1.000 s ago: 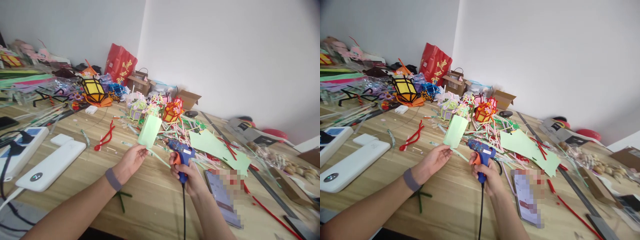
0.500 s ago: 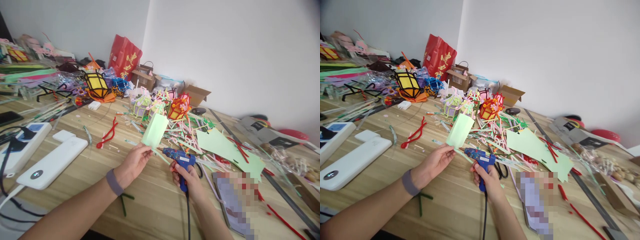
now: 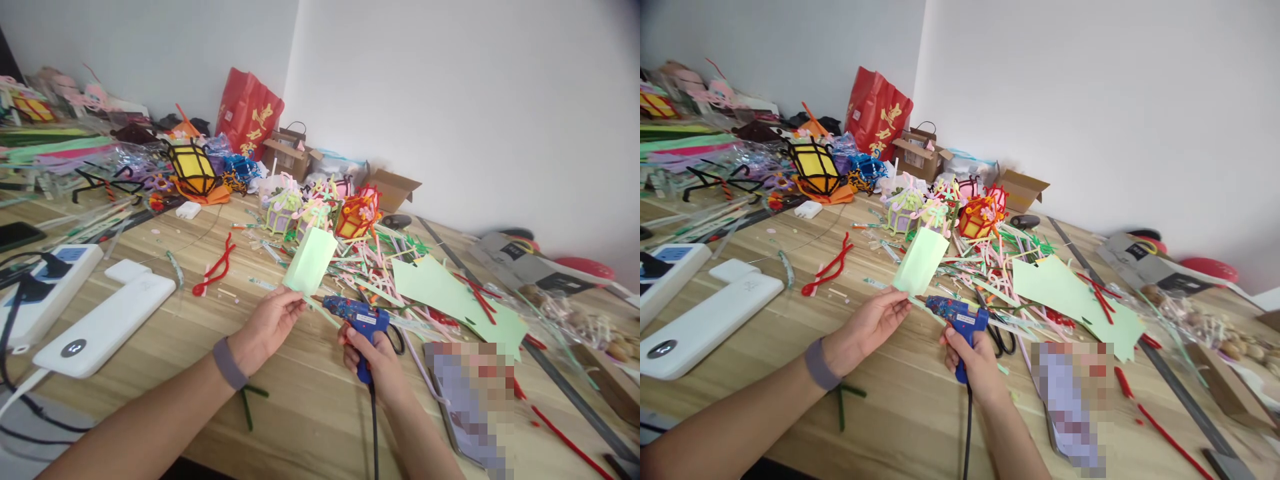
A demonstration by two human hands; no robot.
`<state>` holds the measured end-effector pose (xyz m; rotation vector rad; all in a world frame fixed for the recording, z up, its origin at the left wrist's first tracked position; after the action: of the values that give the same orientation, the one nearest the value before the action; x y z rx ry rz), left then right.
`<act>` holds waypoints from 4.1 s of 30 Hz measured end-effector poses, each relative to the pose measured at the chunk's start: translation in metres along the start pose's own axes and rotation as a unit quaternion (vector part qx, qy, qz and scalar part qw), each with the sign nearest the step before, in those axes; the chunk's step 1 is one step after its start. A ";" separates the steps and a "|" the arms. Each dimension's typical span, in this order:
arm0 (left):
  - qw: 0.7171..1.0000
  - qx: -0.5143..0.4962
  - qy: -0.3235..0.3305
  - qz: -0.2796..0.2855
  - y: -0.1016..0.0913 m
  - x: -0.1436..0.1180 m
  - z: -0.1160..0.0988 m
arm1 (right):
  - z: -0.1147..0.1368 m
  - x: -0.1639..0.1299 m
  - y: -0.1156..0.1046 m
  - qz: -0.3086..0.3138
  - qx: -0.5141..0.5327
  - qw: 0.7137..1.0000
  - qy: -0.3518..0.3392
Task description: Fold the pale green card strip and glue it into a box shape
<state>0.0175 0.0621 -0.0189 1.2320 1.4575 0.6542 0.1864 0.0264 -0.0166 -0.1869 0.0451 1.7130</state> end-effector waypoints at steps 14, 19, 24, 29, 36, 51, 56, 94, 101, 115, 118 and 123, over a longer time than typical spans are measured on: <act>1.000 -0.001 -0.005 0.001 0.001 -0.001 0.000 | 0.000 -0.001 0.000 -0.006 -0.014 1.000 0.008; 1.000 -0.001 -0.004 -0.006 0.002 -0.002 0.000 | 0.001 -0.001 0.001 -0.014 -0.018 1.000 0.003; 1.000 0.001 -0.007 -0.011 0.002 -0.003 0.000 | -0.001 -0.001 0.001 -0.016 -0.022 1.000 0.003; 1.000 -0.001 -0.009 -0.010 0.001 -0.003 0.001 | -0.002 0.000 0.001 -0.012 -0.031 0.999 0.004; 1.000 0.002 -0.009 0.000 0.001 -0.002 0.002 | -0.003 0.000 -0.001 -0.017 -0.045 0.999 -0.001; 1.000 0.000 -0.012 0.003 0.000 0.000 0.003 | 0.000 -0.001 0.000 -0.032 -0.079 0.996 0.003; 1.000 0.003 -0.011 0.006 0.000 0.000 0.003 | 0.003 -0.001 0.001 -0.029 -0.099 0.995 0.006; 1.000 0.002 -0.014 0.007 0.004 -0.002 0.002 | 0.004 -0.003 0.000 -0.046 -0.136 0.990 -0.006; 1.000 0.003 -0.018 0.002 0.004 -0.004 0.002 | 0.004 -0.003 0.000 -0.051 -0.138 0.989 -0.013; 0.997 -0.063 0.035 -0.028 0.007 0.004 -0.028 | 0.001 -0.017 0.007 0.253 -0.050 0.964 0.065; 0.996 -0.071 0.039 -0.030 0.006 0.006 -0.029 | -0.012 -0.028 0.027 0.385 -0.098 0.906 0.149; 0.996 -0.076 0.036 -0.022 0.006 0.007 -0.027 | -0.023 -0.026 0.042 0.390 -0.122 0.887 0.213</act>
<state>-0.0051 0.0765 -0.0086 1.0658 1.4617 0.7717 0.1508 -0.0082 -0.0383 -0.8230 0.2598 2.4496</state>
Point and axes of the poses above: each hand's wrist, its own x-axis towards the middle knuckle, its own y-axis out of the palm, z = x × y, the point moved 5 cm from there along x, towards the middle knuckle, and after that the axes turned 14 degrees about -x, right-handed, at the moved point
